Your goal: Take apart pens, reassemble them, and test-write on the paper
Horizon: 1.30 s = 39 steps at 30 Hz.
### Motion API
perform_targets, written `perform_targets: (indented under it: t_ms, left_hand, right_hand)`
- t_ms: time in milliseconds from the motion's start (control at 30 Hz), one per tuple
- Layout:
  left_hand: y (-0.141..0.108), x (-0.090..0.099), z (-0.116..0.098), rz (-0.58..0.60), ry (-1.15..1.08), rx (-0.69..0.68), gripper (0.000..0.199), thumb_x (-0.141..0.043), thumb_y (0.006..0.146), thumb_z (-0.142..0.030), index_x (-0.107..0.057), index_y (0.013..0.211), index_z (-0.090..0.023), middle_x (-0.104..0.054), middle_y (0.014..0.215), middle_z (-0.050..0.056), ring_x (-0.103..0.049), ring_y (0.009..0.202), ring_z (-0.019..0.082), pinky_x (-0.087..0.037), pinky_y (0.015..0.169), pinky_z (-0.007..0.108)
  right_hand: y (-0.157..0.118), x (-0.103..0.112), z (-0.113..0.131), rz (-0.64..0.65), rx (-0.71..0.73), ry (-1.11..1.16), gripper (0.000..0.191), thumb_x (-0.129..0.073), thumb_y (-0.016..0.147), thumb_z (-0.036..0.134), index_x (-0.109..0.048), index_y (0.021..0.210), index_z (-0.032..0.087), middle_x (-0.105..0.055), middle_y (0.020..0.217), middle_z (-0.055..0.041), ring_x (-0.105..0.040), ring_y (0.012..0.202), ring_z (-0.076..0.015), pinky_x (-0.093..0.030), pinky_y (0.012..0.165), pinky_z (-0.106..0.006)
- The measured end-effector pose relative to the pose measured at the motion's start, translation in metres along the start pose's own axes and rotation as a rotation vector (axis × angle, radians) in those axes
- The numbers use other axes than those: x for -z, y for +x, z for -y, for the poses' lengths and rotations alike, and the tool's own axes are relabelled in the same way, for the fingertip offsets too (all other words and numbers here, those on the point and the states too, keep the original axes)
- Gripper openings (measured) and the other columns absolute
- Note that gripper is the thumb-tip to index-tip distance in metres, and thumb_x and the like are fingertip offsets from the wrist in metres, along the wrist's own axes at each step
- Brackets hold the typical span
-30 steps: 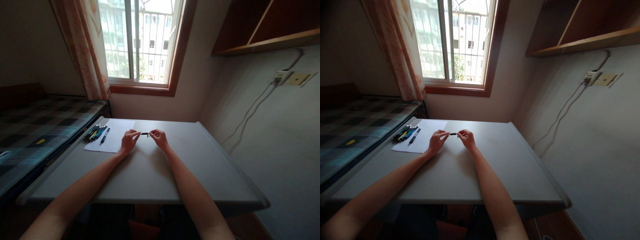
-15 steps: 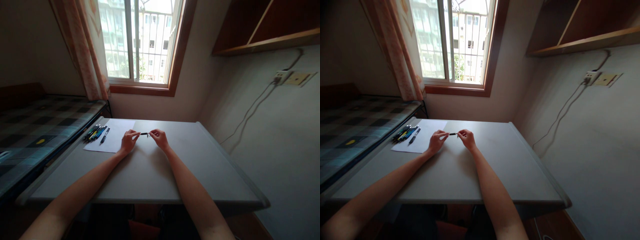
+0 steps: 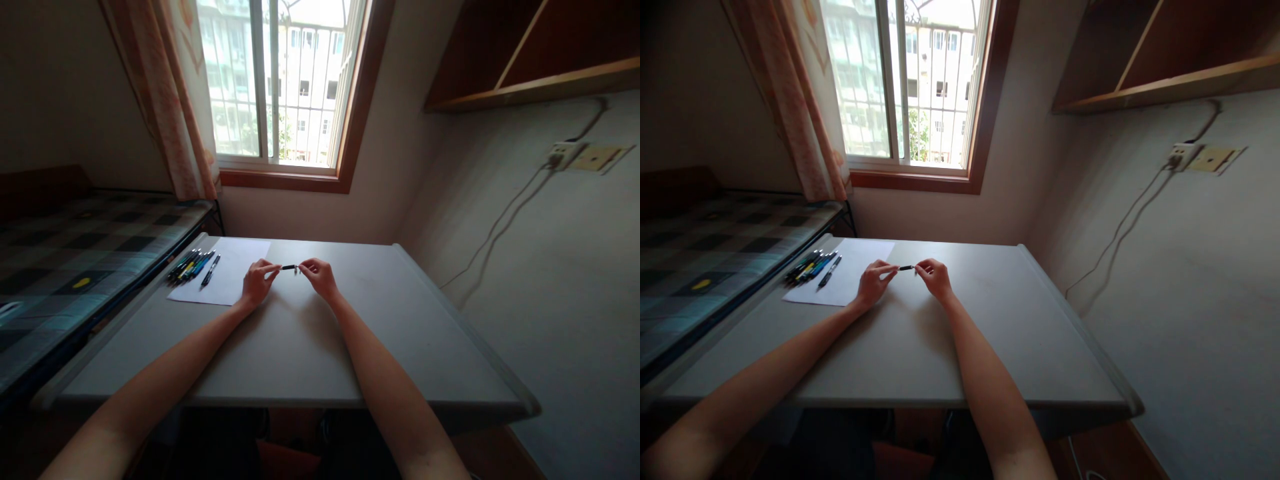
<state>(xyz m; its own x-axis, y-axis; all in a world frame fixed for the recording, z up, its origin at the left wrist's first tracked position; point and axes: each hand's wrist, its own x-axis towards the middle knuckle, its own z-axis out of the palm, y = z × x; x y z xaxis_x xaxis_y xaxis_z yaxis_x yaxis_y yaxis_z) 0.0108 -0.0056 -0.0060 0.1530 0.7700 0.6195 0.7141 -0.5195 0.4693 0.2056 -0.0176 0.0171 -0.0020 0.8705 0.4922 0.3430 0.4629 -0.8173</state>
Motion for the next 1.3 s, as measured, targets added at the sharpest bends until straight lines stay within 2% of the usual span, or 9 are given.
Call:
perform_targets:
  t_ms: [233,400,500,600,700,800,900,1067,1300]
  left_hand:
    - [-0.001,0.000,-0.001,-0.010,0.018,-0.007,0.019,-0.055,0.083,-0.030,-0.069,0.096,-0.028,-0.061,0.087,0.003,-0.055,0.081,0.017,-0.043,0.074,0.029]
    - [-0.001,0.001,-0.005,0.025,0.028,0.000,0.019,-0.055,0.083,-0.031,-0.069,0.095,-0.028,-0.063,0.088,0.003,-0.057,0.080,0.017,-0.042,0.072,0.029]
    - [0.000,0.001,-0.007,0.024,0.022,0.028,0.021,-0.053,0.084,-0.034,-0.069,0.096,-0.026,-0.063,0.087,0.003,-0.059,0.078,0.016,-0.042,0.070,0.028]
    - [0.000,0.000,-0.007,0.007,0.007,0.053,0.024,-0.050,0.085,-0.036,-0.068,0.096,-0.024,-0.063,0.086,0.003,-0.060,0.077,0.016,-0.042,0.067,0.026]
    - [0.000,-0.001,-0.005,-0.020,-0.012,0.066,0.024,-0.050,0.085,-0.036,-0.068,0.095,-0.024,-0.063,0.085,0.003,-0.060,0.076,0.015,-0.042,0.066,0.026]
    - [-0.001,-0.001,-0.004,-0.040,-0.012,0.068,0.023,-0.051,0.084,-0.035,-0.068,0.095,-0.024,-0.063,0.085,0.003,-0.060,0.075,0.015,-0.042,0.065,0.025]
    - [-0.001,-0.001,-0.005,-0.054,-0.005,0.067,0.022,-0.052,0.084,-0.034,-0.068,0.096,-0.024,-0.062,0.084,0.003,-0.060,0.074,0.015,-0.042,0.065,0.025]
    - [-0.001,0.000,-0.006,-0.048,-0.003,0.066,0.024,-0.051,0.084,-0.035,-0.068,0.096,-0.024,-0.062,0.084,0.003,-0.059,0.074,0.015,-0.042,0.064,0.025]
    - [-0.001,0.001,-0.007,-0.044,0.001,0.064,0.024,-0.051,0.084,-0.036,-0.069,0.095,-0.024,-0.062,0.083,0.002,-0.059,0.073,0.014,-0.041,0.064,0.025]
  right_hand:
    - [-0.001,-0.001,0.002,-0.002,-0.002,-0.010,0.021,-0.062,0.072,0.037,-0.065,0.072,0.016,-0.066,0.070,-0.0041,-0.056,0.057,-0.0118,-0.045,0.055,-0.024]
    - [-0.002,-0.003,0.000,0.008,0.003,-0.003,0.024,-0.061,0.073,0.039,-0.065,0.073,0.016,-0.066,0.072,-0.0047,-0.056,0.057,-0.0116,-0.046,0.055,-0.024]
    - [-0.001,-0.003,-0.002,-0.026,-0.002,-0.004,0.025,-0.060,0.074,0.039,-0.066,0.082,0.016,-0.066,0.077,-0.0057,-0.057,0.059,-0.0118,-0.047,0.056,-0.025]
    - [0.000,-0.003,-0.007,-0.047,-0.025,-0.044,0.023,-0.054,0.079,0.032,-0.066,0.091,0.017,-0.066,0.079,-0.0051,-0.057,0.060,-0.0119,-0.048,0.059,-0.026]
    - [-0.002,-0.003,-0.013,0.019,-0.017,-0.181,0.023,-0.051,0.078,0.020,-0.065,0.097,0.019,-0.065,0.086,-0.0048,-0.058,0.066,-0.0122,-0.048,0.069,-0.029]
    - [-0.007,-0.005,-0.018,0.141,0.057,-0.395,0.023,-0.053,0.076,0.013,-0.067,0.093,0.020,-0.063,0.095,-0.0067,-0.057,0.083,-0.0161,-0.044,0.085,-0.034]
    - [-0.011,-0.005,-0.020,0.202,0.072,-0.572,0.017,-0.057,0.077,0.021,-0.070,0.088,0.021,-0.061,0.105,-0.0083,-0.051,0.098,-0.0218,-0.039,0.090,-0.038]
    - [-0.015,-0.003,-0.020,0.264,0.042,-0.702,0.028,-0.058,0.078,0.040,-0.067,0.101,0.026,-0.054,0.123,-0.0054,-0.041,0.112,-0.0288,-0.036,0.091,-0.044]
    - [-0.015,-0.003,-0.018,0.335,0.033,-0.739,0.030,-0.052,0.082,0.040,-0.064,0.105,0.025,-0.055,0.125,-0.0038,-0.038,0.116,-0.0298,-0.035,0.091,-0.045]
